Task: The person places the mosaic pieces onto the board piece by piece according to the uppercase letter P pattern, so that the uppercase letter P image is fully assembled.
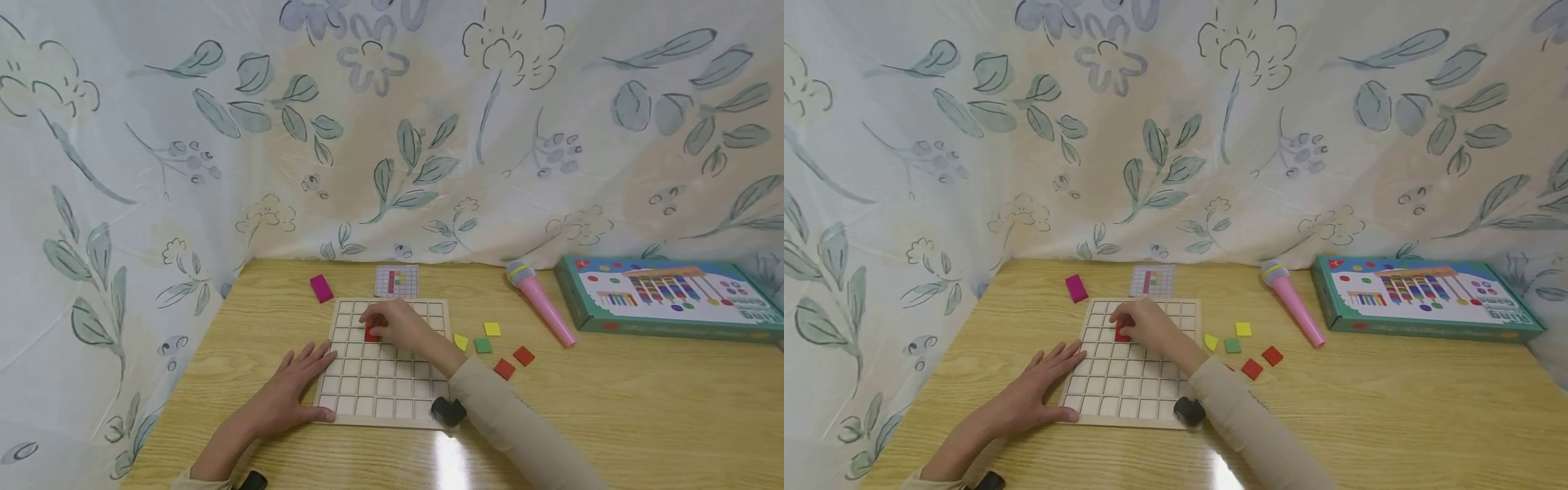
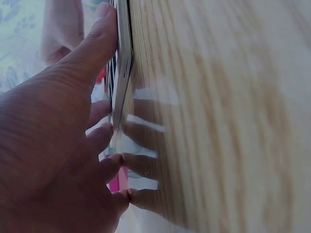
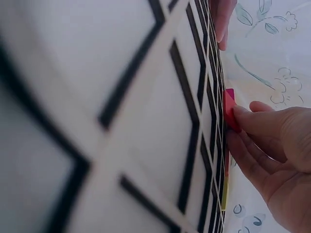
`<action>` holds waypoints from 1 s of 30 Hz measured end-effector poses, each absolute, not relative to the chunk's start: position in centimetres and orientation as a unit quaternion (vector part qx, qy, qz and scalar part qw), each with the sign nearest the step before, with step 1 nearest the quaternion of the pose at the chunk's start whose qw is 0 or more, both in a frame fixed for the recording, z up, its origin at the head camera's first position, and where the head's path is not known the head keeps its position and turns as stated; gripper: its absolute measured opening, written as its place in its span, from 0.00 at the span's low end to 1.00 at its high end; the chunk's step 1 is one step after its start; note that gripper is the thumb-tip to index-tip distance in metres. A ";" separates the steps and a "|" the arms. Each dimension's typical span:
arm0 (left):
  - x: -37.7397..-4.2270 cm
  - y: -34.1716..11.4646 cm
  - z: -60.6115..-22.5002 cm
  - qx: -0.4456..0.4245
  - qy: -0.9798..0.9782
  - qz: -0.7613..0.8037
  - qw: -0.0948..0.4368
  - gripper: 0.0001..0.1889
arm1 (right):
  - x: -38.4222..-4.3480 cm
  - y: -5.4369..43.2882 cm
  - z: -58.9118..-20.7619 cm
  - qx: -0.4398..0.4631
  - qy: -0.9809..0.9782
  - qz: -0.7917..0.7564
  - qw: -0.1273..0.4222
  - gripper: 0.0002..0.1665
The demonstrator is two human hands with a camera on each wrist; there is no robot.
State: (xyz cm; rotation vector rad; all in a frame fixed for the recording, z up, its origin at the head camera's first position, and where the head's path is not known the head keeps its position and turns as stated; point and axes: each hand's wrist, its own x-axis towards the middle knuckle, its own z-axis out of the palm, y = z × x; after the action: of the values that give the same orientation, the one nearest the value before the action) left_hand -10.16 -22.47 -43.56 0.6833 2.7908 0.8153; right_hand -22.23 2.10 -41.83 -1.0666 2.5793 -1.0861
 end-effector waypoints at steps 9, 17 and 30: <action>-10.1 -22.6 -43.7 0.231 0.931 0.274 0.071 0.51 | -22.1 1.7 -41.6 -0.334 0.867 -0.358 0.090 0.12; -10.1 -22.6 -43.7 0.230 0.930 0.276 0.074 0.51 | -22.1 2.9 -40.7 -0.340 0.864 -0.356 0.105 0.13; -10.0 -22.4 -43.5 0.230 0.931 0.274 0.072 0.51 | -20.9 11.5 -37.7 -0.337 0.853 -0.395 0.053 0.17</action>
State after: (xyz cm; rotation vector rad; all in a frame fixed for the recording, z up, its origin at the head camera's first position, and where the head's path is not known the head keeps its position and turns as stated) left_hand -10.03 -22.44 -43.47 0.6923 2.7969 0.8229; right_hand -20.94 11.50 -37.75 -1.0232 2.5940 -1.1995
